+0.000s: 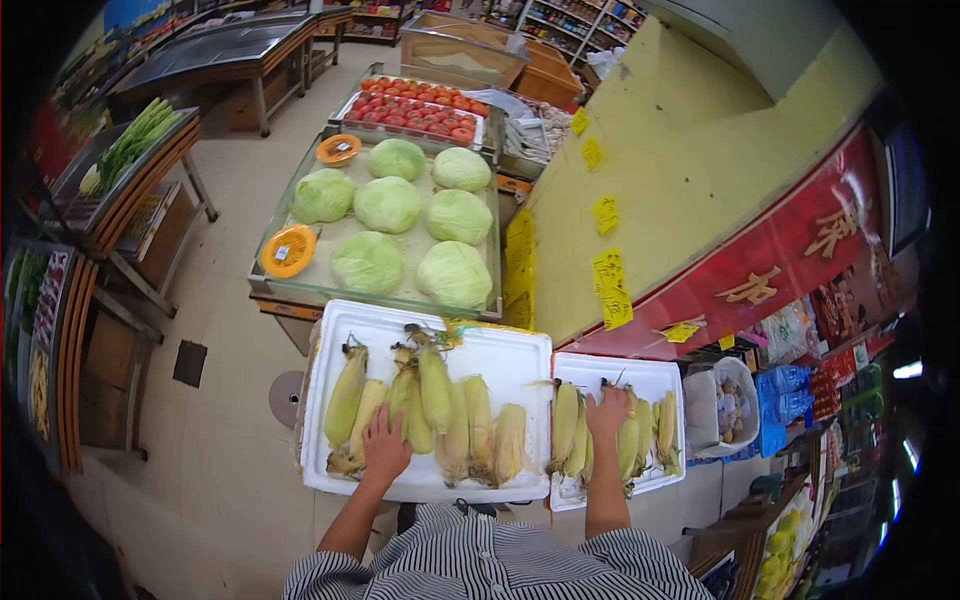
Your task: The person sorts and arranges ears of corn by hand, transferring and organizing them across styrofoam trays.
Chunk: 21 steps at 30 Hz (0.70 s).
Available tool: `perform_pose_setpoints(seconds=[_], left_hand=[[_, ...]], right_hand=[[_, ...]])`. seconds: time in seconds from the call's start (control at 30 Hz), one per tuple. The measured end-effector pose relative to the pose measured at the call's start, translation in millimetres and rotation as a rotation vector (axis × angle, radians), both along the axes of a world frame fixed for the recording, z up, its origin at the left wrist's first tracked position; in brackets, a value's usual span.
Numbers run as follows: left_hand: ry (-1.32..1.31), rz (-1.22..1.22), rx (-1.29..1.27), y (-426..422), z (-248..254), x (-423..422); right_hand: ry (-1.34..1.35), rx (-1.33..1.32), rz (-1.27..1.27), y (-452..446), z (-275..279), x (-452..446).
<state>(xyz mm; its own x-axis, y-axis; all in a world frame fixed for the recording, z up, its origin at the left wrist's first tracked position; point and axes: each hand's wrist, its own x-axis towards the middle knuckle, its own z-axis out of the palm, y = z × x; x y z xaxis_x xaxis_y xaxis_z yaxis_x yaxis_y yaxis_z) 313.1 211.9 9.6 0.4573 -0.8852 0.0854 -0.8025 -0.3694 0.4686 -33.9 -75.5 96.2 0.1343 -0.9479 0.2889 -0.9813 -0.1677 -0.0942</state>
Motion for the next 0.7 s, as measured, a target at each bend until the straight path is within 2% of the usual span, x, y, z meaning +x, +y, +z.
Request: perform_pose_setpoints(seconds=[0.1,0.13,0.2,0.3,0.33,0.4,0.53,0.6,0.7], left_hand=[[0.014,0.024,0.018,-4.3,4.4,-5.5],[0.05,0.046,0.013,-5.5,9.7,-8.3],[0.066,0.121,-0.017,-13.0,22.3,-15.9],[0.02,0.198,-0.098,-27.4,43.0,-45.2],[0.012,0.182,-0.132,-34.2,50.8,-58.3],[-0.007,0.103,-0.159,-51.3,56.8,-89.0],[-0.007,-0.126,-0.144,-99.4,69.3,-165.6],[0.09,-0.342,-0.143,-124.8,65.0,-194.6],[0.156,-0.411,0.038,-160.1,50.6,-243.8]], right_hand=[[0.049,0.144,-0.352,19.3,10.4,-35.8],[0.027,0.254,-0.355,23.1,1.3,-54.0],[-0.038,0.474,-0.343,22.9,-29.0,-89.1],[-0.095,0.744,-0.027,14.5,-120.5,-141.4],[-0.109,0.705,-0.061,23.2,-117.1,-134.4],[-0.134,0.634,-0.144,49.0,-76.6,-101.9],[-0.135,0.597,-0.112,54.8,-67.7,-105.3],[-0.117,0.595,-0.078,52.4,-63.5,-112.7],[-0.198,0.44,-0.009,54.6,-69.7,-130.4]])
